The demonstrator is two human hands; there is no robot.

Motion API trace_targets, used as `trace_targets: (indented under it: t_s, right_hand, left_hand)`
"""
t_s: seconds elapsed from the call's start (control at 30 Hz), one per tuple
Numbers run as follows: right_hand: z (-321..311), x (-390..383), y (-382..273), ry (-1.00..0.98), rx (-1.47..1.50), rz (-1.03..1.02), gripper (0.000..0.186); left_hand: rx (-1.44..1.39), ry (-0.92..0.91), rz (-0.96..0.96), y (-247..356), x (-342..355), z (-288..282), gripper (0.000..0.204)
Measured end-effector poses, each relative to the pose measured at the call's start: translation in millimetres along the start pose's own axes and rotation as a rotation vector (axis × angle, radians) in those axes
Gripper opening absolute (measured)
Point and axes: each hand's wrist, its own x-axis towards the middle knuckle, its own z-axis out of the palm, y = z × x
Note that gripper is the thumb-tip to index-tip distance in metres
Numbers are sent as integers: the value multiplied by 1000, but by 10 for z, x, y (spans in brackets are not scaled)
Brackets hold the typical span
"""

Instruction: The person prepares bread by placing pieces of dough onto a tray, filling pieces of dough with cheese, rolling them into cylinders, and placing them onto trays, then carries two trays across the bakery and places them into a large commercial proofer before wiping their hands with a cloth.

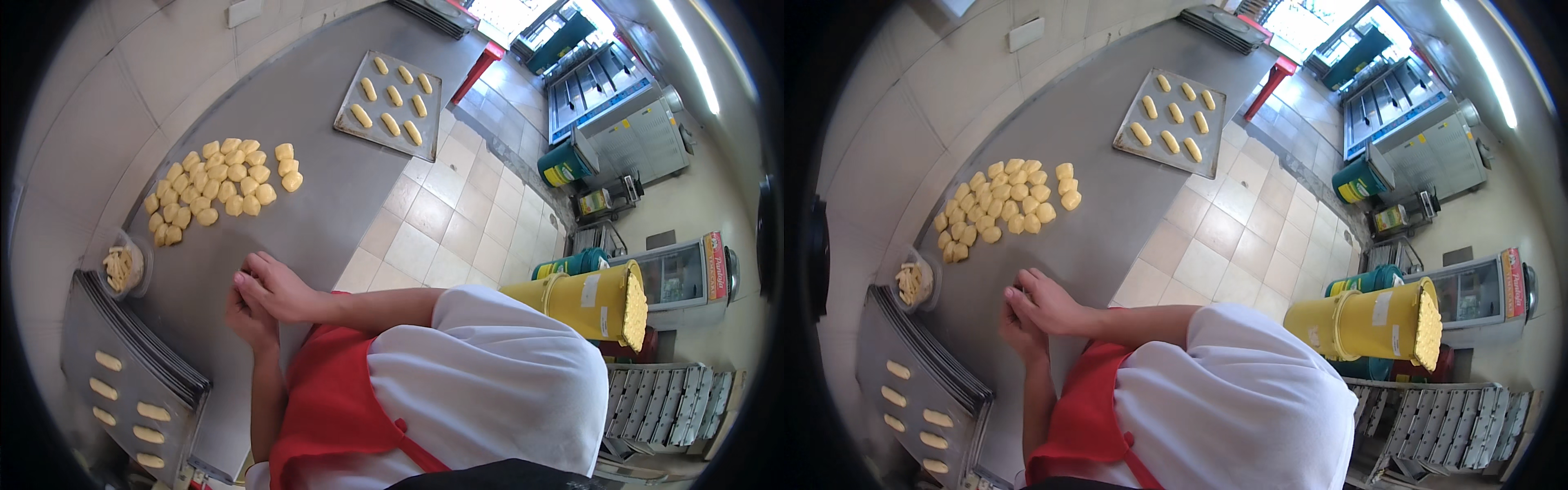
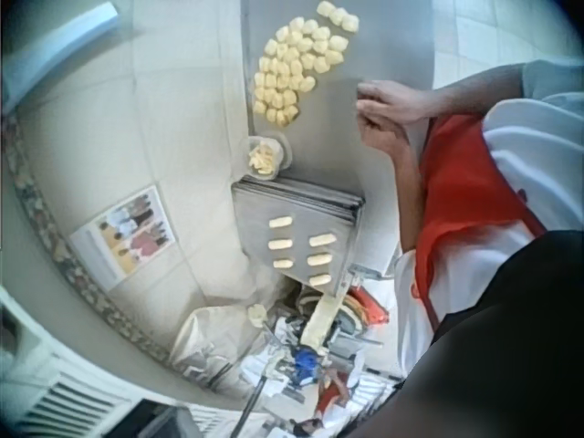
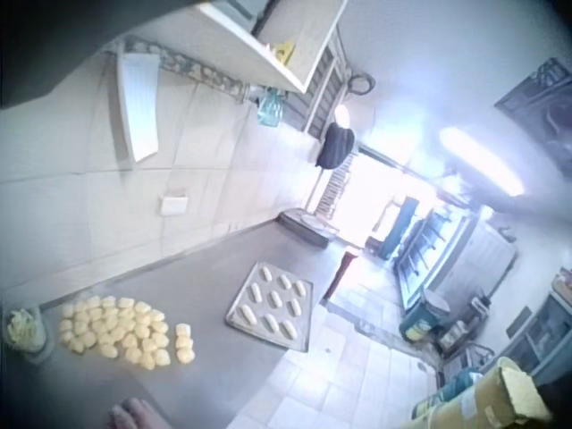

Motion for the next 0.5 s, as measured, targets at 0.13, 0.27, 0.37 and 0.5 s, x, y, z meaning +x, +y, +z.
trace_targets:
  t_s: [0.13,0.27,0.37,0.5]
  right_hand:
    - [151,12,-136,-270,227,522,51]
    - [136,200,-932,-451,189,136,55]
    - [-455,419,-1903,-52,-175,-709,40]
    - [-184,491,-945,248,-331,-814,33]
  left_hand:
    - [-169,70,-281,-27,-242,-461,51]
    - [-696,131,-496,-427,-292,-1296,59]
    - [-512,148,-379,-467,-466,-1779,70]
    - [-309,186,-182,-920,-837,-1852,38]
